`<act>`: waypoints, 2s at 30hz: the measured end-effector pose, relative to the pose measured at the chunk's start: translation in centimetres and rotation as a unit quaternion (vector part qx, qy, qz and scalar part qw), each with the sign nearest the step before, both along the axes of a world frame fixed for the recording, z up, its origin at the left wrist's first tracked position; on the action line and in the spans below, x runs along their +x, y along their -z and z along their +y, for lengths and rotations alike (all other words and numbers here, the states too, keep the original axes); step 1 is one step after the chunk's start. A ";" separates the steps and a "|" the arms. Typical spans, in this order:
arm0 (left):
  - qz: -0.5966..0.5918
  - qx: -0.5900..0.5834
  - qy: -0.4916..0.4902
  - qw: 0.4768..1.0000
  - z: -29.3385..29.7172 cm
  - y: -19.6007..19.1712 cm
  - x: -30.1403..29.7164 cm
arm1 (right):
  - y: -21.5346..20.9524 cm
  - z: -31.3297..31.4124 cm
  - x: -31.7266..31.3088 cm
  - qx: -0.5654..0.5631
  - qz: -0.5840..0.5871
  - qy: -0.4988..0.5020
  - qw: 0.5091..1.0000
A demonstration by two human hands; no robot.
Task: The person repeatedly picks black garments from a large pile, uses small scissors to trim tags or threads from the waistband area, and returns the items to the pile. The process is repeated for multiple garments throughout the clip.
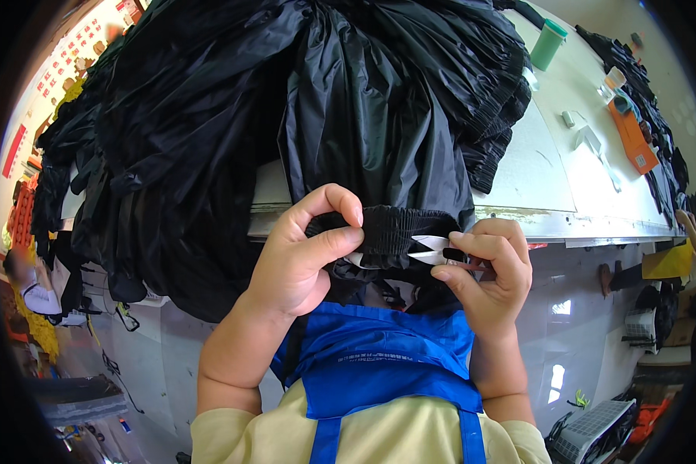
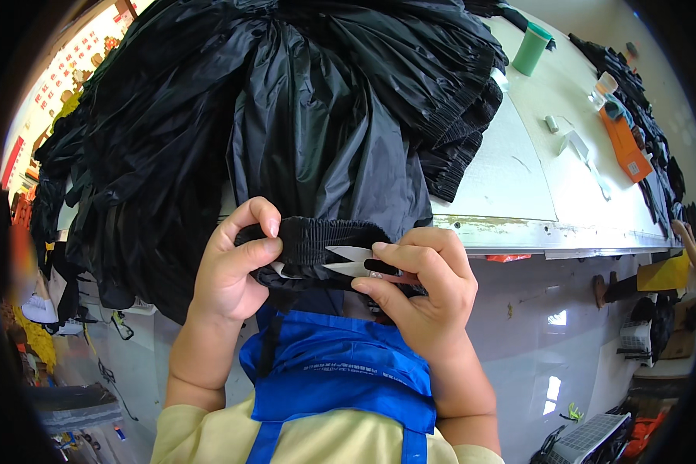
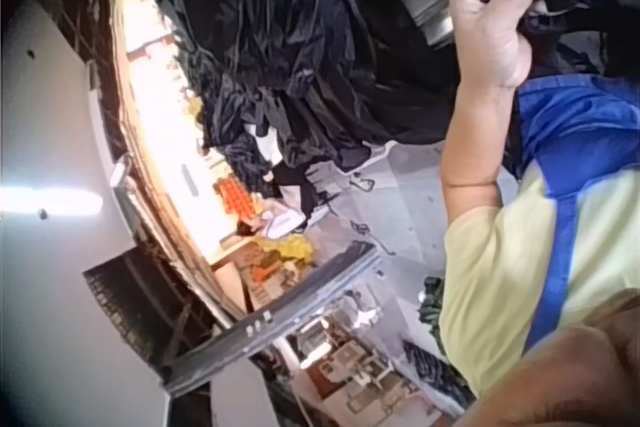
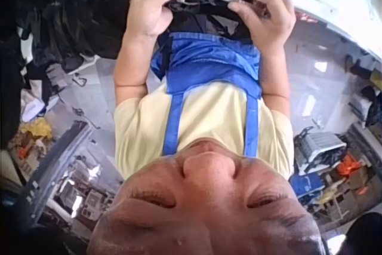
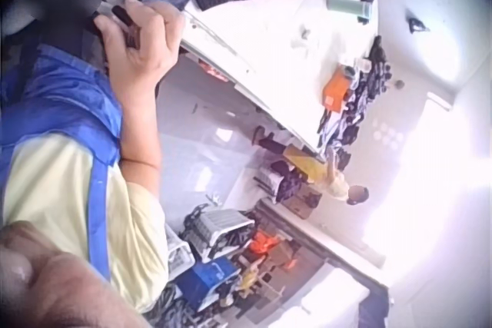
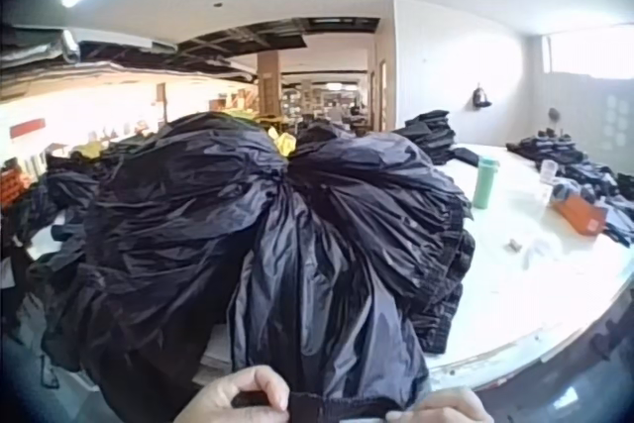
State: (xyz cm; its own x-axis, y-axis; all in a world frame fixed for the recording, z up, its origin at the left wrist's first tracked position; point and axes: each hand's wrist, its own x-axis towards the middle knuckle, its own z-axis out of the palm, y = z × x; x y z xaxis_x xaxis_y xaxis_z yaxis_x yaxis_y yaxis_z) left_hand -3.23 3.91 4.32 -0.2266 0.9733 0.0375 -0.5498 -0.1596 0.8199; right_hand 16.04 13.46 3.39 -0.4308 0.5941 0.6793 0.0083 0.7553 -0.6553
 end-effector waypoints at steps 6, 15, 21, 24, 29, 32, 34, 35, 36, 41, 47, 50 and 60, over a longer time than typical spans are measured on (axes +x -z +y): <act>0.006 0.001 -0.001 1.000 -0.1 0.3 -0.1 | 0.2 0.2 0.2 0.004 0.011 -0.003 1.000; 0.015 0.011 0.002 1.000 0.0 0.2 0.4 | -0.6 -0.2 -0.6 0.000 -0.007 -0.019 1.000; 0.017 0.019 -0.001 1.000 0.0 0.3 0.4 | -0.7 -0.3 -0.8 0.025 -0.009 -0.003 1.000; 0.024 0.020 0.005 1.000 -0.1 0.1 0.4 | -0.8 -0.2 -0.7 0.081 -0.006 -0.009 0.997; 0.043 0.040 -0.005 0.998 -0.2 0.3 0.4 | -0.6 0.3 0.0 0.040 0.006 0.012 0.999; 0.085 0.045 -0.007 0.995 -0.3 0.1 0.5 | -0.8 0.2 -0.1 0.026 -0.005 0.016 1.000; 0.128 0.046 -0.011 0.991 -0.4 0.0 0.5 | -1.2 0.2 -0.2 0.034 -0.015 0.008 0.999; 0.155 0.048 -0.017 0.987 -0.5 0.0 0.5 | -1.4 0.1 -0.3 0.034 -0.019 0.007 0.999; 0.181 0.051 -0.022 0.982 -0.5 0.0 0.5 | -1.5 0.0 -0.4 0.033 -0.022 0.006 0.999; 0.186 0.054 -0.027 0.981 -0.6 0.1 0.5 | -1.4 -0.1 -0.2 0.036 -0.014 0.003 0.999; 0.235 0.063 -0.052 0.969 -0.6 0.1 0.7 | -1.5 -0.3 0.6 0.013 -0.026 0.011 1.000; 0.274 0.066 -0.057 0.958 -0.7 0.0 1.0 | -1.7 -0.5 0.1 0.031 -0.032 0.016 0.999; 0.230 0.079 -0.063 0.968 -1.0 0.2 1.1 | -0.2 -0.5 0.5 0.034 0.020 0.027 0.999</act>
